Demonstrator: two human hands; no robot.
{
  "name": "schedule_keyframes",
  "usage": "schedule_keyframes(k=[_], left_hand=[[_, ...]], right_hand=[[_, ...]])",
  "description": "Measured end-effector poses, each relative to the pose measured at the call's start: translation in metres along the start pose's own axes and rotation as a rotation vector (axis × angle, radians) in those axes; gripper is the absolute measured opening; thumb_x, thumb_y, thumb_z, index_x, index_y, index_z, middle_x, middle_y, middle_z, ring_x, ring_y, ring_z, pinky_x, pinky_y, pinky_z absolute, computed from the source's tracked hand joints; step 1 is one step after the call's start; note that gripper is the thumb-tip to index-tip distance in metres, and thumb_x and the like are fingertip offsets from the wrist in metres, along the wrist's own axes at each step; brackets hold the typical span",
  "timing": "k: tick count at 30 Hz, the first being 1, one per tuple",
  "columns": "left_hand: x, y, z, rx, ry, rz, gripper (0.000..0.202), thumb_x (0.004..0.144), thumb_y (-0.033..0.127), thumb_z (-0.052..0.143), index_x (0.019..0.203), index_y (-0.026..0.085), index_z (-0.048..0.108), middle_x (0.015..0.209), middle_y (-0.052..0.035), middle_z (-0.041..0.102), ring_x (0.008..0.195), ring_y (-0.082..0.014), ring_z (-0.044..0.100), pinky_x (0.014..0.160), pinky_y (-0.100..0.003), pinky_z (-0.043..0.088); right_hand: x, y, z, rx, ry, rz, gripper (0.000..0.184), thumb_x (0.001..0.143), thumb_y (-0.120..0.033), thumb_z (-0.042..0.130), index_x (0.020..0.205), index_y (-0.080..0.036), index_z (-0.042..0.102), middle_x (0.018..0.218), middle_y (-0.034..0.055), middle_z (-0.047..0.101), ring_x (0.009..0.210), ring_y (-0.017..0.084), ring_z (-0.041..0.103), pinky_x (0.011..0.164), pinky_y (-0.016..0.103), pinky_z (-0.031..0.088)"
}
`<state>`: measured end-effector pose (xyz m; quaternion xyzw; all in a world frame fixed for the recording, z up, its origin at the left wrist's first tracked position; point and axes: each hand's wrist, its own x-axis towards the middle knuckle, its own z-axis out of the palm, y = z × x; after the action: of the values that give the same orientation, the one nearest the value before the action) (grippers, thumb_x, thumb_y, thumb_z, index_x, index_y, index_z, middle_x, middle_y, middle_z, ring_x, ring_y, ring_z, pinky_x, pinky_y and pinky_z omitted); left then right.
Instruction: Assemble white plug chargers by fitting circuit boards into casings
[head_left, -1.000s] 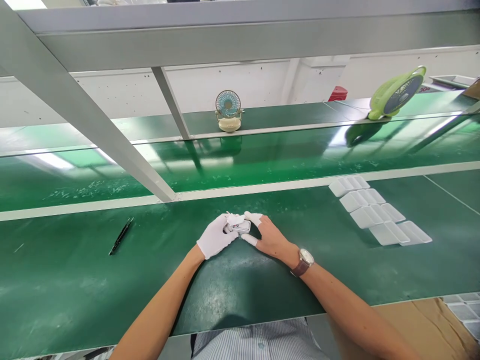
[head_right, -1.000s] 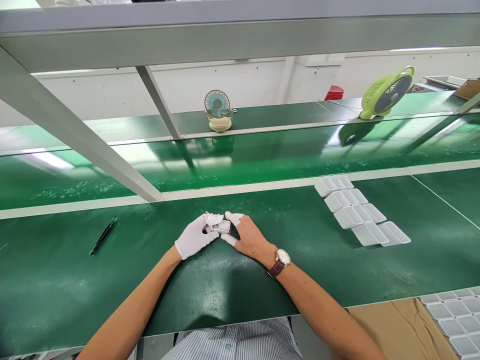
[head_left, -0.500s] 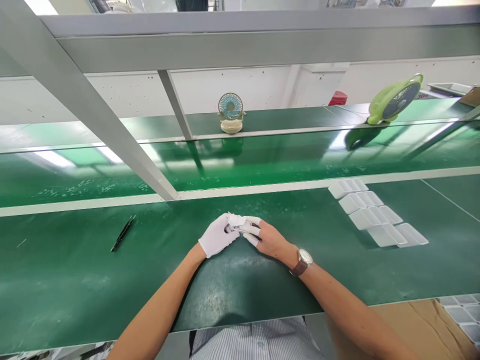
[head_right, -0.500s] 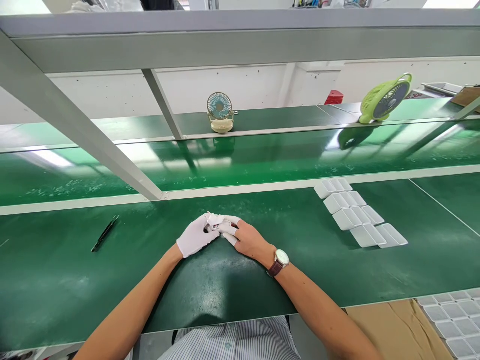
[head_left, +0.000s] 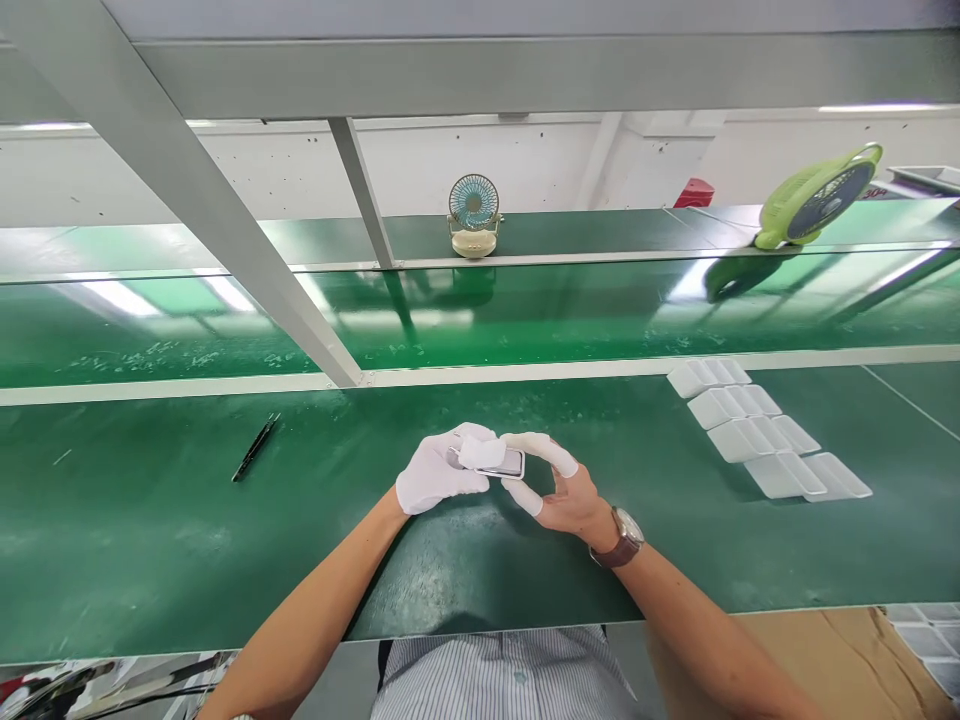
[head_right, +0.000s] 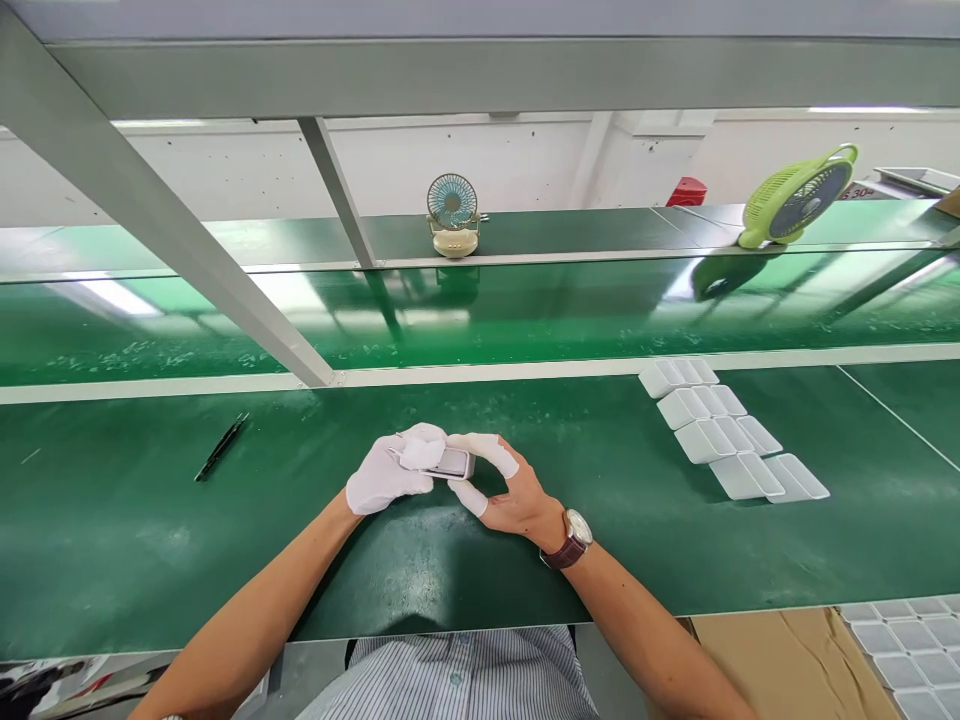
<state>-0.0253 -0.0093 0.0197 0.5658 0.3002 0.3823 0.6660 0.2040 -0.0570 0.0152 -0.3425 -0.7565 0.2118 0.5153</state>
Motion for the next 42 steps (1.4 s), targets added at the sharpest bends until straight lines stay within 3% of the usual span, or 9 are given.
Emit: schedule_keyframes(k=[4, 10, 15, 21, 28, 31, 42], left_hand=[[0.000, 0.002, 0.000, 0.027, -0.021, 0.015, 0.039, 0.060, 0.026, 0.095, 0.092, 0.015, 0.077, 0.114, -0.0140, 0.065, 0.086, -0.0233, 0.063, 0.061, -0.029, 0.051], [-0.002, 0.004, 0.002, -0.039, -0.042, -0.020, 0.047, 0.061, 0.020, 0.095, 0.104, 0.018, 0.076, 0.118, -0.0125, 0.062, 0.078, -0.0169, 0.061, 0.056, -0.025, 0.047], [-0.002, 0.003, 0.003, -0.113, -0.075, 0.038, 0.053, 0.059, 0.016, 0.095, 0.108, 0.021, 0.076, 0.117, -0.0112, 0.061, 0.086, -0.0204, 0.062, 0.057, -0.024, 0.048], [-0.002, 0.009, 0.004, -0.039, -0.067, 0.056, 0.044, 0.060, 0.016, 0.094, 0.100, 0.018, 0.077, 0.115, -0.0116, 0.061, 0.091, -0.0217, 0.062, 0.064, -0.026, 0.052], [-0.002, 0.007, 0.006, -0.102, -0.044, 0.021, 0.052, 0.059, 0.013, 0.095, 0.107, 0.021, 0.075, 0.115, -0.0093, 0.061, 0.085, -0.0178, 0.062, 0.060, -0.024, 0.051], [-0.002, 0.006, 0.006, -0.102, -0.021, -0.006, 0.048, 0.058, 0.014, 0.095, 0.102, 0.018, 0.075, 0.113, -0.0094, 0.061, 0.081, -0.0171, 0.062, 0.056, -0.022, 0.049], [-0.003, 0.009, 0.008, -0.130, 0.029, -0.079, 0.045, 0.062, 0.020, 0.095, 0.101, 0.016, 0.073, 0.107, -0.0079, 0.066, 0.090, -0.0195, 0.063, 0.072, -0.028, 0.052]], right_hand=[[0.000, -0.001, -0.001, 0.021, -0.008, -0.012, 0.064, 0.086, -0.013, 0.069, 0.143, -0.030, 0.047, 0.128, 0.0090, 0.069, 0.115, 0.027, 0.068, 0.098, 0.047, 0.060], [0.003, -0.003, -0.002, 0.038, 0.005, -0.064, 0.068, 0.085, -0.009, 0.069, 0.146, -0.028, 0.045, 0.128, 0.0107, 0.069, 0.114, 0.027, 0.068, 0.095, 0.047, 0.060], [0.006, -0.004, -0.004, 0.063, -0.009, -0.071, 0.063, 0.084, -0.008, 0.069, 0.142, -0.024, 0.050, 0.126, 0.0126, 0.069, 0.112, 0.026, 0.068, 0.092, 0.046, 0.061], [0.006, -0.005, -0.006, 0.071, -0.024, -0.068, 0.063, 0.083, -0.007, 0.068, 0.142, -0.024, 0.050, 0.126, 0.0130, 0.069, 0.112, 0.026, 0.068, 0.092, 0.046, 0.061], [0.000, 0.001, -0.001, 0.072, 0.017, -0.058, 0.070, 0.082, -0.006, 0.070, 0.146, -0.024, 0.048, 0.128, 0.0118, 0.069, 0.116, 0.026, 0.069, 0.100, 0.045, 0.060], [-0.002, 0.004, 0.003, 0.080, 0.065, -0.063, 0.073, 0.081, -0.005, 0.071, 0.148, -0.023, 0.046, 0.130, 0.0117, 0.069, 0.117, 0.025, 0.069, 0.105, 0.044, 0.058], [-0.008, 0.007, 0.008, 0.110, 0.092, 0.019, 0.077, 0.082, -0.006, 0.073, 0.151, -0.025, 0.045, 0.133, 0.0096, 0.068, 0.121, 0.023, 0.067, 0.108, 0.041, 0.056]])
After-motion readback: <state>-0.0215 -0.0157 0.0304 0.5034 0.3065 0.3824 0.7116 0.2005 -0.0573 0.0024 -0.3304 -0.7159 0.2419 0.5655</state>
